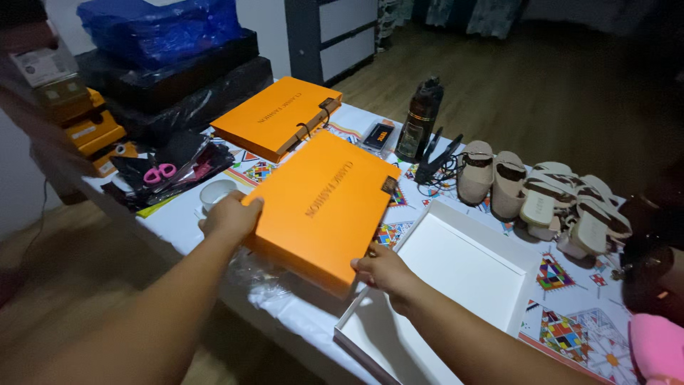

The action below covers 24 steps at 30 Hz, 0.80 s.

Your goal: The person removes pink towel sets from an orange gift box and stacks them on the table, then pulls a blue plastic-wrapped parcel from a stack of boxes, peels the shipping label off its wrapping, and opens the blue plastic bag. They then place the towel sets into the blue bag and arrange the contents inside it.

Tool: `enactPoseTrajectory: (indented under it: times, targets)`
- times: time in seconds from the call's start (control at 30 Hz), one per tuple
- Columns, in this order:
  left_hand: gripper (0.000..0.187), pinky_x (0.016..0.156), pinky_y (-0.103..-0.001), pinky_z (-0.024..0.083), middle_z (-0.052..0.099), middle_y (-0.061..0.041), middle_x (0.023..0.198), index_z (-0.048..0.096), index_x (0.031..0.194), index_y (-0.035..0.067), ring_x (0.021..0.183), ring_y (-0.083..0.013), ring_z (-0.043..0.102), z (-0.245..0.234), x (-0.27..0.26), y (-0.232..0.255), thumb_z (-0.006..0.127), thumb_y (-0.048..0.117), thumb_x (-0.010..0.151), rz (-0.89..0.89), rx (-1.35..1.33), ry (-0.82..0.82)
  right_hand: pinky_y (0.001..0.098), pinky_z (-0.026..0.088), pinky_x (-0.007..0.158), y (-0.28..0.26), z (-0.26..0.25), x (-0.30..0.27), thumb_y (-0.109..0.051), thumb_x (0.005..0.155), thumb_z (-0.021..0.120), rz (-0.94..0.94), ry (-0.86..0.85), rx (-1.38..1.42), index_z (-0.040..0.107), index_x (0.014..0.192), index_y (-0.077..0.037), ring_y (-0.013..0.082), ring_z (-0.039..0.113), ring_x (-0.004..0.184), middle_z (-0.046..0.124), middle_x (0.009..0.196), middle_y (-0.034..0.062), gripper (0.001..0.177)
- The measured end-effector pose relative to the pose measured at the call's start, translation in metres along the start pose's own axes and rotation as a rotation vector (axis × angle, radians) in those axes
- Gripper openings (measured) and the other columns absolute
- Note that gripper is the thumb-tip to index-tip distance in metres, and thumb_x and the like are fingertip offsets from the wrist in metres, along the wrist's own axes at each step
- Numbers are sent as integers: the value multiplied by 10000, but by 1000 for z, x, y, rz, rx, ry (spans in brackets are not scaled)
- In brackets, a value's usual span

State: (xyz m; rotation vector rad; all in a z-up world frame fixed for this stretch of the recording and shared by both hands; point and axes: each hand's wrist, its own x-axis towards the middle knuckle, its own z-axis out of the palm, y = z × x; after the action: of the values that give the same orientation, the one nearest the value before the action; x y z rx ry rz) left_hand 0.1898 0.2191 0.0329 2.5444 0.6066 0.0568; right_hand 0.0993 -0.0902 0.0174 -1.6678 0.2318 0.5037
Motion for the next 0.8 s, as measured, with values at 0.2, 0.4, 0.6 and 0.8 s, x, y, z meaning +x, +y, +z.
enactPoseTrajectory:
  times: [0.2,0.4,0.6,0.8]
  targets:
    - [503,1058,-563,366,732,-132,1197,712,1266,205,1179,-374,633,-9,-37,14,576,546,922,65,-91,228,405,449,982,-15,-17,-44,-199,802,709,-82,121,23,575,1368,-131,201,590,1139,673,1219,73,586]
    - [523,990,-523,474,743,-155,1164,726,1228,158,1100,-379,687,13,-78,37,571,558,929,202,-166,217,411,545,922,8,-54,-101,-265,827,749,-48,238,291,539,1287,-62,232,647,1056,673,1161,128,546]
    - [532,966,-503,489,741,-159,1143,726,1227,159,1088,-383,684,46,-136,63,572,560,913,240,-179,93,406,576,928,57,-84,-156,-238,821,770,1,369,346,525,1233,-57,220,638,1023,634,1120,84,513]
    - [487,1038,-520,429,770,-97,1126,735,1201,184,1072,-340,706,68,-181,81,547,545,934,301,-112,0,392,560,935,94,-107,-186,-232,800,783,126,439,333,552,1248,-67,207,685,1002,657,1084,104,530]
